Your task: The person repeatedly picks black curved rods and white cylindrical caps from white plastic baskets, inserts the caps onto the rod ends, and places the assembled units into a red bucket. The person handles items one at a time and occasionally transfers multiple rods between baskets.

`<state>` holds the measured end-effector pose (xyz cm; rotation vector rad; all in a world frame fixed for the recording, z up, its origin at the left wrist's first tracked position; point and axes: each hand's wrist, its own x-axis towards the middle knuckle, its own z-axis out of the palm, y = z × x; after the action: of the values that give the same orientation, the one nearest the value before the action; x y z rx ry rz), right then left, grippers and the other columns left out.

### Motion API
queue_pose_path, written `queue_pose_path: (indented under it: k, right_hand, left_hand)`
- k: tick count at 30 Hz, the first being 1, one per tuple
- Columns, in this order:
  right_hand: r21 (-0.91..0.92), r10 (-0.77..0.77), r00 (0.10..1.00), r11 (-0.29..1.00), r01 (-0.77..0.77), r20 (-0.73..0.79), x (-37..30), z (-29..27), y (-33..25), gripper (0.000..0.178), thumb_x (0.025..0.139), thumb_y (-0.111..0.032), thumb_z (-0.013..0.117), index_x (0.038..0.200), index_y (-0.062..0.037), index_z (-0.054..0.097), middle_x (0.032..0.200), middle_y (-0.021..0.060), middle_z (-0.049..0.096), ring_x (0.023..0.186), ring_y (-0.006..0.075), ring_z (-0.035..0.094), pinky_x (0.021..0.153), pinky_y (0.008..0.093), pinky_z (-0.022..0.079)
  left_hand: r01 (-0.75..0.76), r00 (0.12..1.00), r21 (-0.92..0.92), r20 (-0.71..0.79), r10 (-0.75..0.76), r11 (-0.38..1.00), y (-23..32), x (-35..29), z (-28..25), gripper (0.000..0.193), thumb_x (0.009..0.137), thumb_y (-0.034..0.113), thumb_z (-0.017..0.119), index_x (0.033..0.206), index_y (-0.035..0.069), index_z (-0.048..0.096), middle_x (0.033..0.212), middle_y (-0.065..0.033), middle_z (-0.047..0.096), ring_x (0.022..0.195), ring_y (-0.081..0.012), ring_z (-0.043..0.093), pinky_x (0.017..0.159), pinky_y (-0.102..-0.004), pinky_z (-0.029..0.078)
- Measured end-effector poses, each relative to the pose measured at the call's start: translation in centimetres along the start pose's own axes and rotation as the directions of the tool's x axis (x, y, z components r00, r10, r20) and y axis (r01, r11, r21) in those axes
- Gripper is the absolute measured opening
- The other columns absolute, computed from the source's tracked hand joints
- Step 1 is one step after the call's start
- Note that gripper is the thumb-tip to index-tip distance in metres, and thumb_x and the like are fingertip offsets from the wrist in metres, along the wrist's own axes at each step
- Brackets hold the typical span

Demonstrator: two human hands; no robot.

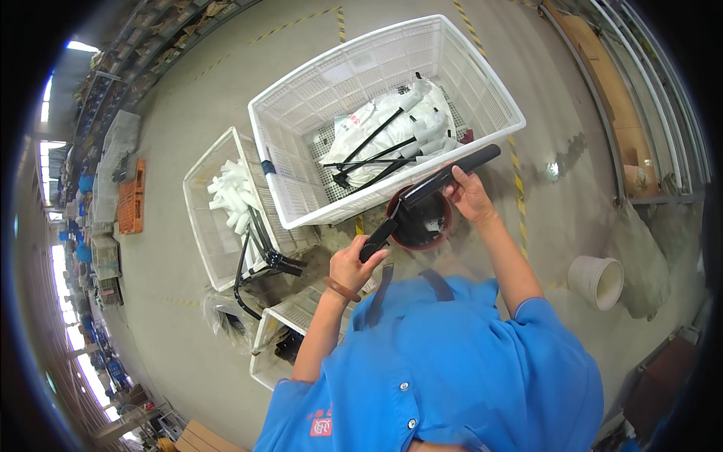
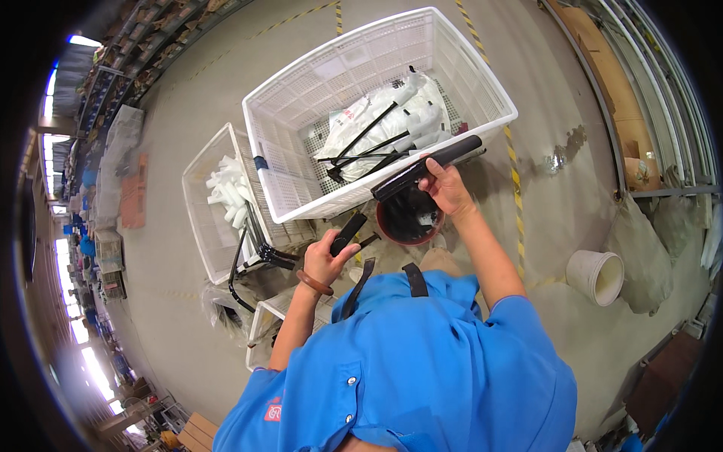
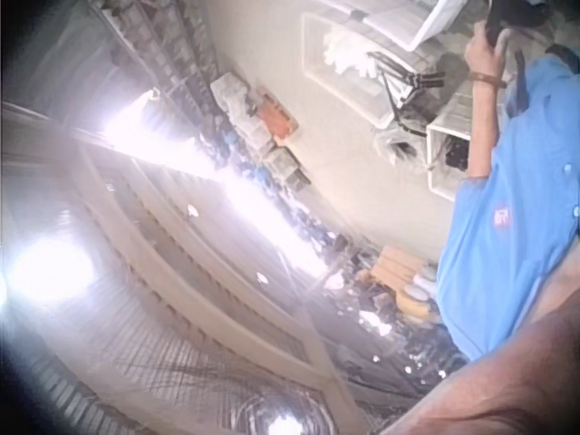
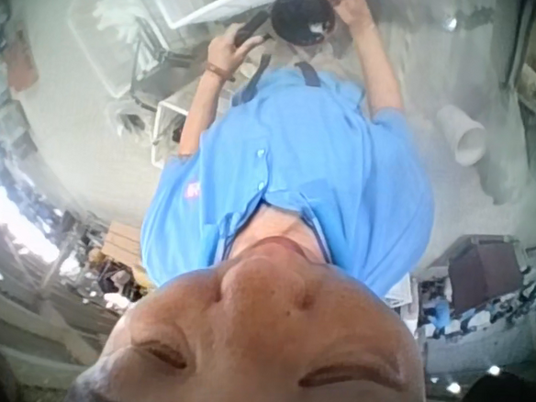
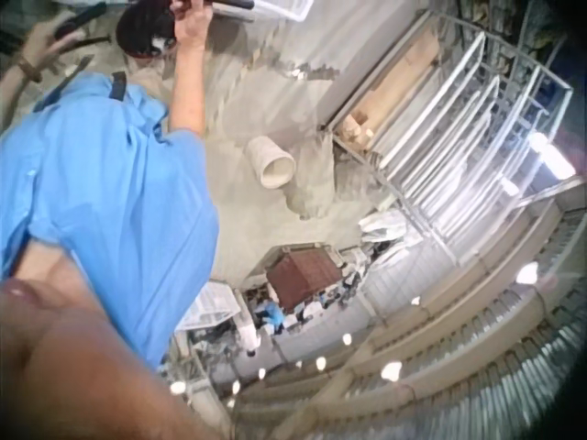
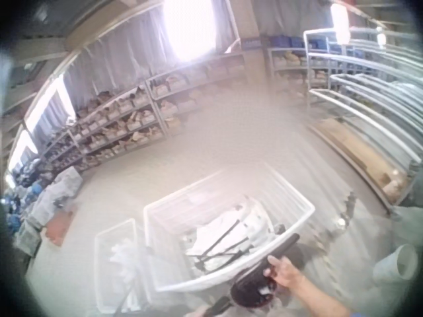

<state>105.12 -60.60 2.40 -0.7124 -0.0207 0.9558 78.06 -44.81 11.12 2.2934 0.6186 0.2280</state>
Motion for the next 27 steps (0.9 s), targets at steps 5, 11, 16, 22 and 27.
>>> queue_pose_path:
  k: [5, 11, 16, 22, 27]
  right_hand:
    - [0.025, 0.076, 0.994, 0.997, -0.078, 0.074, -0.6, 1.9, 1.7, 0.02, 0.094, -0.022, 0.068, 0.108, -0.0084, 0.064, 0.091, 0.0003, 0.064, 0.067, 0.0087, 0.056, 0.06, 0.0231, 0.049]
    - [0.107, 0.116, 0.993, 0.987, -0.118, 0.019, 0.8, 2.7, 2.4, 0.015, 0.095, -0.025, 0.068, 0.099, -0.0107, 0.065, 0.086, -0.002, 0.065, 0.065, 0.0087, 0.056, 0.06, 0.0228, 0.048]
    - [0.034, 0.119, 0.979, 0.991, -0.126, 0.165, 1.5, 3.4, 3.0, 0.018, 0.097, -0.024, 0.064, 0.106, -0.009, 0.065, 0.087, -0.0007, 0.065, 0.065, 0.0084, 0.056, 0.061, 0.0234, 0.049]
    - [-0.007, 0.164, 0.964, 0.986, -0.166, 0.208, 1.0, 5.3, 6.2, 0.021, 0.098, -0.027, 0.063, 0.109, -0.0102, 0.065, 0.084, -0.0023, 0.065, 0.065, 0.0078, 0.056, 0.062, 0.0235, 0.048]
    - [0.019, 0.23, 0.973, 0.973, -0.23, -0.022, 0.4, 8.2, 8.6, 0.018, 0.09, -0.028, 0.074, 0.095, -0.0134, 0.063, 0.084, 0.0012, 0.066, 0.073, 0.0134, 0.063, 0.068, 0.0296, 0.054]
  left_hand:
    - [0.024, 1.0, 0.036, -0.018, -0.023, 0.999, 0.6, -0.3, -0.2, 0.04, 0.083, 0.035, 0.078, 0.098, 0.003, 0.061, 0.069, -0.0153, 0.065, 0.057, -0.0308, 0.062, 0.053, -0.0372, 0.047]
    - [0.029, 0.998, 0.014, -0.054, -0.029, 0.999, 0.4, -1.4, -1.5, 0.04, 0.084, 0.037, 0.077, 0.096, 0.002, 0.061, 0.067, -0.0157, 0.064, 0.058, -0.0333, 0.062, 0.053, -0.0386, 0.046]
    - [0.088, 0.992, 0.009, -0.089, -0.087, 0.996, -0.2, -3.2, -2.3, 0.039, 0.084, 0.037, 0.077, 0.094, 0.003, 0.062, 0.065, -0.015, 0.062, 0.056, -0.0312, 0.061, 0.053, -0.038, 0.046]
    - [0.19, 0.973, -0.042, -0.127, -0.194, 0.981, -1.2, -4.1, -1.9, 0.041, 0.085, 0.045, 0.073, 0.096, 0.007, 0.062, 0.065, -0.0152, 0.064, 0.064, -0.0379, 0.064, 0.057, -0.0473, 0.049]
    - [0.314, 0.925, 0.049, -0.242, -0.294, 0.948, -1.3, -4.5, -0.9, 0.038, 0.086, 0.042, 0.07, 0.096, 0.008, 0.058, 0.072, -0.0182, 0.066, 0.07, -0.0418, 0.065, 0.059, -0.0513, 0.05]
